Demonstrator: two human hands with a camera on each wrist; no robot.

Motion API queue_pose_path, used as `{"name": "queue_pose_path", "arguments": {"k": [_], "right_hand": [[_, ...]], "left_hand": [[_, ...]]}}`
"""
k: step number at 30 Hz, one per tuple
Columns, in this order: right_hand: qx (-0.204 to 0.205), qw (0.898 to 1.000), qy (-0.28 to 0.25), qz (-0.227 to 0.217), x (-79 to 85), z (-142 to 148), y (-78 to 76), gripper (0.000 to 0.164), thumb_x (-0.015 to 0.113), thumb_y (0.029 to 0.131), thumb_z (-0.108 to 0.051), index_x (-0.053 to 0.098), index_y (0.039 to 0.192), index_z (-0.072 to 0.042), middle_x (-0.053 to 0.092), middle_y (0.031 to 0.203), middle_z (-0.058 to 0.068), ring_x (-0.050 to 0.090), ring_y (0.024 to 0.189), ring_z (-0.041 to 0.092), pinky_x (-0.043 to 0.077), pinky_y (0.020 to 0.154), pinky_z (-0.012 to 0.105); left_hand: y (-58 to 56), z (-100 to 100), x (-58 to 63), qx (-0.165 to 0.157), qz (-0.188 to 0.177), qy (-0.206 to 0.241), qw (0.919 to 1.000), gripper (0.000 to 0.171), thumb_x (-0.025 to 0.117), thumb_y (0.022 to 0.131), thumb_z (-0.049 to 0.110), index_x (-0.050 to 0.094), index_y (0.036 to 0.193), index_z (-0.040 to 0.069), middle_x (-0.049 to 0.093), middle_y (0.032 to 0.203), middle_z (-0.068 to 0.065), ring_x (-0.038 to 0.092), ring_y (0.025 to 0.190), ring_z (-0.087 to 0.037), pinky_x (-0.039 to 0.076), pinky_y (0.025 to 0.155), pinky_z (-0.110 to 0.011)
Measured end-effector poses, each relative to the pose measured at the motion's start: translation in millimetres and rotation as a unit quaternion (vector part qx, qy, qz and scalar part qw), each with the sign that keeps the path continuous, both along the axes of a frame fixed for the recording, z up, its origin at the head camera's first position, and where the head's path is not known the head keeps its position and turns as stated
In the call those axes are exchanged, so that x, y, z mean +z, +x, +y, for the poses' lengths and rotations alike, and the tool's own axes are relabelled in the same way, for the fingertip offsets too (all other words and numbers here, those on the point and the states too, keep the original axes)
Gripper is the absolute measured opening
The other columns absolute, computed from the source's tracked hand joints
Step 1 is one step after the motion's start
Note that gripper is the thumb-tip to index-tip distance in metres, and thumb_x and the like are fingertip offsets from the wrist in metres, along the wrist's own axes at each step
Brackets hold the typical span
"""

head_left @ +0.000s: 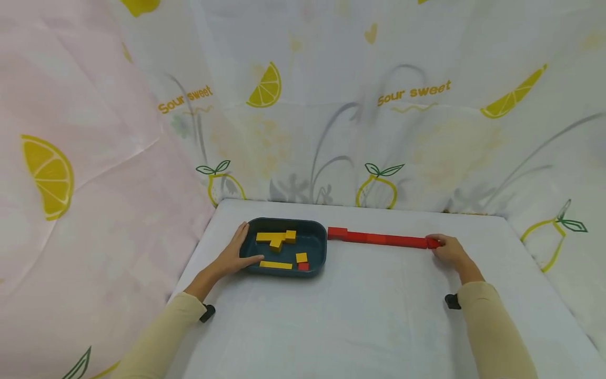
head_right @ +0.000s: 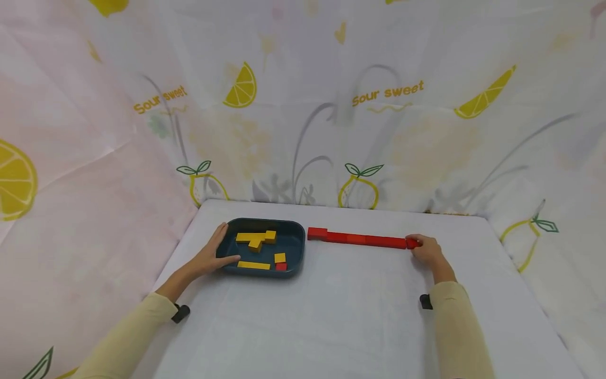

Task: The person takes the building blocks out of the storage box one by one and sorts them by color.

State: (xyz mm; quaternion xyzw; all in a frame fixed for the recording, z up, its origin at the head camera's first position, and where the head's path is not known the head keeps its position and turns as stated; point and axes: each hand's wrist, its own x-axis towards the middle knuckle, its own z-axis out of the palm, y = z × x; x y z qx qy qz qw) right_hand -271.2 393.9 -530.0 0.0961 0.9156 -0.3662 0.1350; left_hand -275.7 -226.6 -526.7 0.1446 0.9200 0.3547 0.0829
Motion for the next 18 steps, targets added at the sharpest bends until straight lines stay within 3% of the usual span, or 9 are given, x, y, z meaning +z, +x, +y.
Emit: {"name": "queue_pose_path", "arguments": {"k": [18], "right_hand": [[0.008, 1.0, 0.02, -0.009, 1.1, -4.2, 2.4, 0.055, 0.045, 0.096, -0.007, 0.037, 0.15, -0.004, 0.028, 0.15, 0.038, 0.029, 0.133, 0.054, 0.033, 0.105, 0.067]], "left_hand": [[0.9, 1.0, -0.2, 0.005, -0.001, 0.002, 1.0, 0.114, 0.073, 0.084, 0.052, -0.002, 0.16, 0.009, -0.008, 0.167, -0.013, 0.0, 0.153, -0.038, 0.012, 0.12, -0.063]]}}
